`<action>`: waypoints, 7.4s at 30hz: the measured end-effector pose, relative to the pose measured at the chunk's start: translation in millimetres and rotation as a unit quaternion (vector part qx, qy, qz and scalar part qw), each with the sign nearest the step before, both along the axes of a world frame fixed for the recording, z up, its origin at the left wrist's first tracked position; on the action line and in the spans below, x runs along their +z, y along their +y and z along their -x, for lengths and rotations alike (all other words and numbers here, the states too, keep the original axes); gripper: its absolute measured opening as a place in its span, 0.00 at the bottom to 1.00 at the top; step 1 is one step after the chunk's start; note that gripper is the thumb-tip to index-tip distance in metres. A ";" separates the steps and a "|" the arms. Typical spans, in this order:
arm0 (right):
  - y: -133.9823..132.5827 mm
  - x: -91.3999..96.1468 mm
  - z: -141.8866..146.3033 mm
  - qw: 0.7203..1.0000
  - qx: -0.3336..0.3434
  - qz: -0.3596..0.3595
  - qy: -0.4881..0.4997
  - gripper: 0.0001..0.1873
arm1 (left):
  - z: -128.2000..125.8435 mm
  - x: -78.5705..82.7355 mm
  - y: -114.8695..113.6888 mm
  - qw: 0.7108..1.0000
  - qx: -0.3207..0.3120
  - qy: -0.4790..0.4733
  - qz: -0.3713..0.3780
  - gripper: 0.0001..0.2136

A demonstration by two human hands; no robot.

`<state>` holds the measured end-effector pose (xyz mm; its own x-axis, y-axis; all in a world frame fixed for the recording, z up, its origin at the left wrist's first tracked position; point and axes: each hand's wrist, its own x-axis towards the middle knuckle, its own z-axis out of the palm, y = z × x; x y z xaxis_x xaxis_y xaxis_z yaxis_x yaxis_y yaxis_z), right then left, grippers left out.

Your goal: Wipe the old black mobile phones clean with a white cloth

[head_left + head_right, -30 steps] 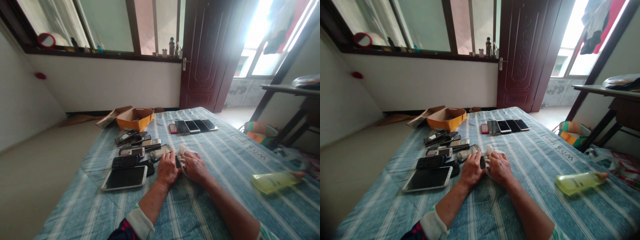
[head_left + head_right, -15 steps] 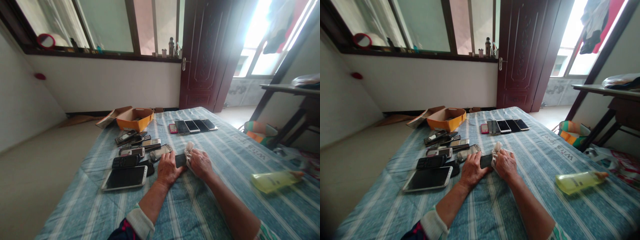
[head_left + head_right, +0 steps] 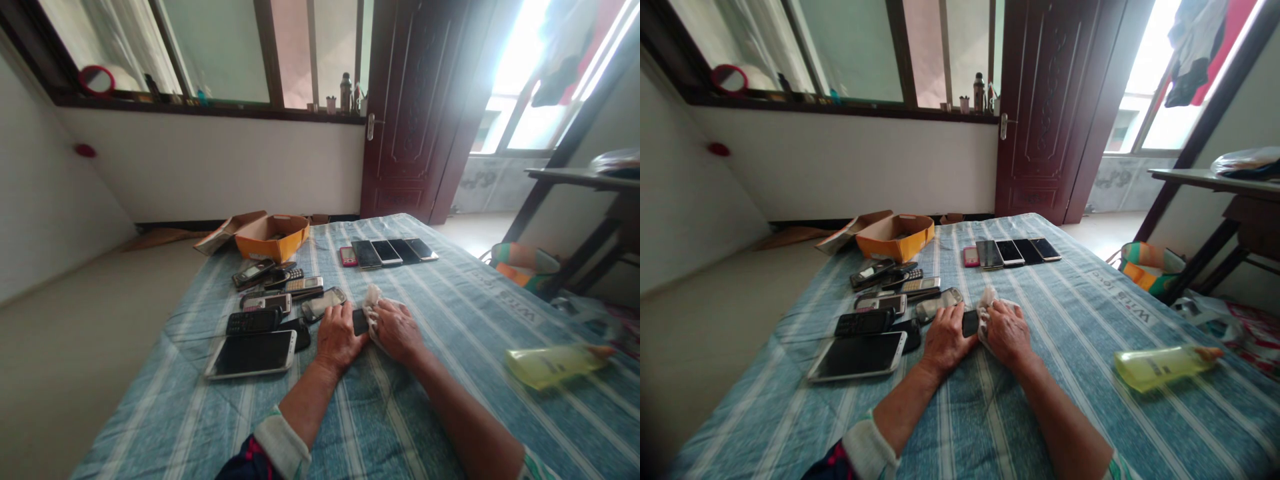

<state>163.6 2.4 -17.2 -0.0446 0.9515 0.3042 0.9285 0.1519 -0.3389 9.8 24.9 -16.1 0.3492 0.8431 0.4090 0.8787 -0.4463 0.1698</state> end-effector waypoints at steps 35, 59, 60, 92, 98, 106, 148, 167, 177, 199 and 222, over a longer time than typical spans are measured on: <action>-6.1 4.0 4.6 0.999 -0.019 0.021 -0.039 0.16 | 17.8 2.9 7.3 0.992 -0.082 -0.046 0.084 0.32; -40.7 3.6 15.0 0.994 -0.029 0.036 -0.097 0.18 | 17.1 8.5 3.5 0.992 -0.083 -0.044 0.082 0.27; -35.3 3.4 14.4 0.995 -0.030 0.036 -0.091 0.19 | 16.9 8.6 3.7 0.992 -0.082 -0.043 0.081 0.26; -25.1 17.3 5.8 0.935 0.009 0.023 0.354 0.10 | 7.6 18.7 -8.8 0.901 -0.229 -0.291 0.227 0.24; -18.1 31.9 11.6 0.806 0.020 0.091 0.585 0.11 | 10.5 24.0 -5.7 0.773 -0.271 -0.440 0.368 0.17; -19.3 36.5 9.4 0.682 0.083 0.180 0.703 0.18 | 16.7 24.1 -1.2 0.727 -0.208 -0.509 0.411 0.14; -16.3 16.0 13.1 0.874 -0.037 0.040 0.483 0.12 | -3.1 24.7 -12.7 0.756 -0.111 -0.538 0.355 0.11; -13.9 11.2 14.3 0.805 -0.013 -0.041 0.592 0.08 | -6.3 22.5 -14.7 0.748 -0.117 -0.535 0.374 0.09; -16.5 6.4 14.6 0.899 0.048 -0.153 0.408 0.10 | -6.8 27.8 -17.1 0.734 -0.097 -0.535 0.407 0.07; -28.5 16.5 11.9 0.975 0.149 -0.126 0.109 0.15 | 0.4 27.1 -8.5 0.656 -0.035 -0.628 0.417 0.10; -22.8 20.1 -3.2 0.939 0.131 -0.034 0.318 0.05 | 8.5 26.0 -9.0 0.799 -0.194 -0.427 0.377 0.08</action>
<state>166.9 -20.4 2.9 -0.0638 0.9108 0.4078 0.4702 0.3879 -0.7928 1.3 15.9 9.9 0.5093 0.8581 0.0658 0.1186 -0.1457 0.9822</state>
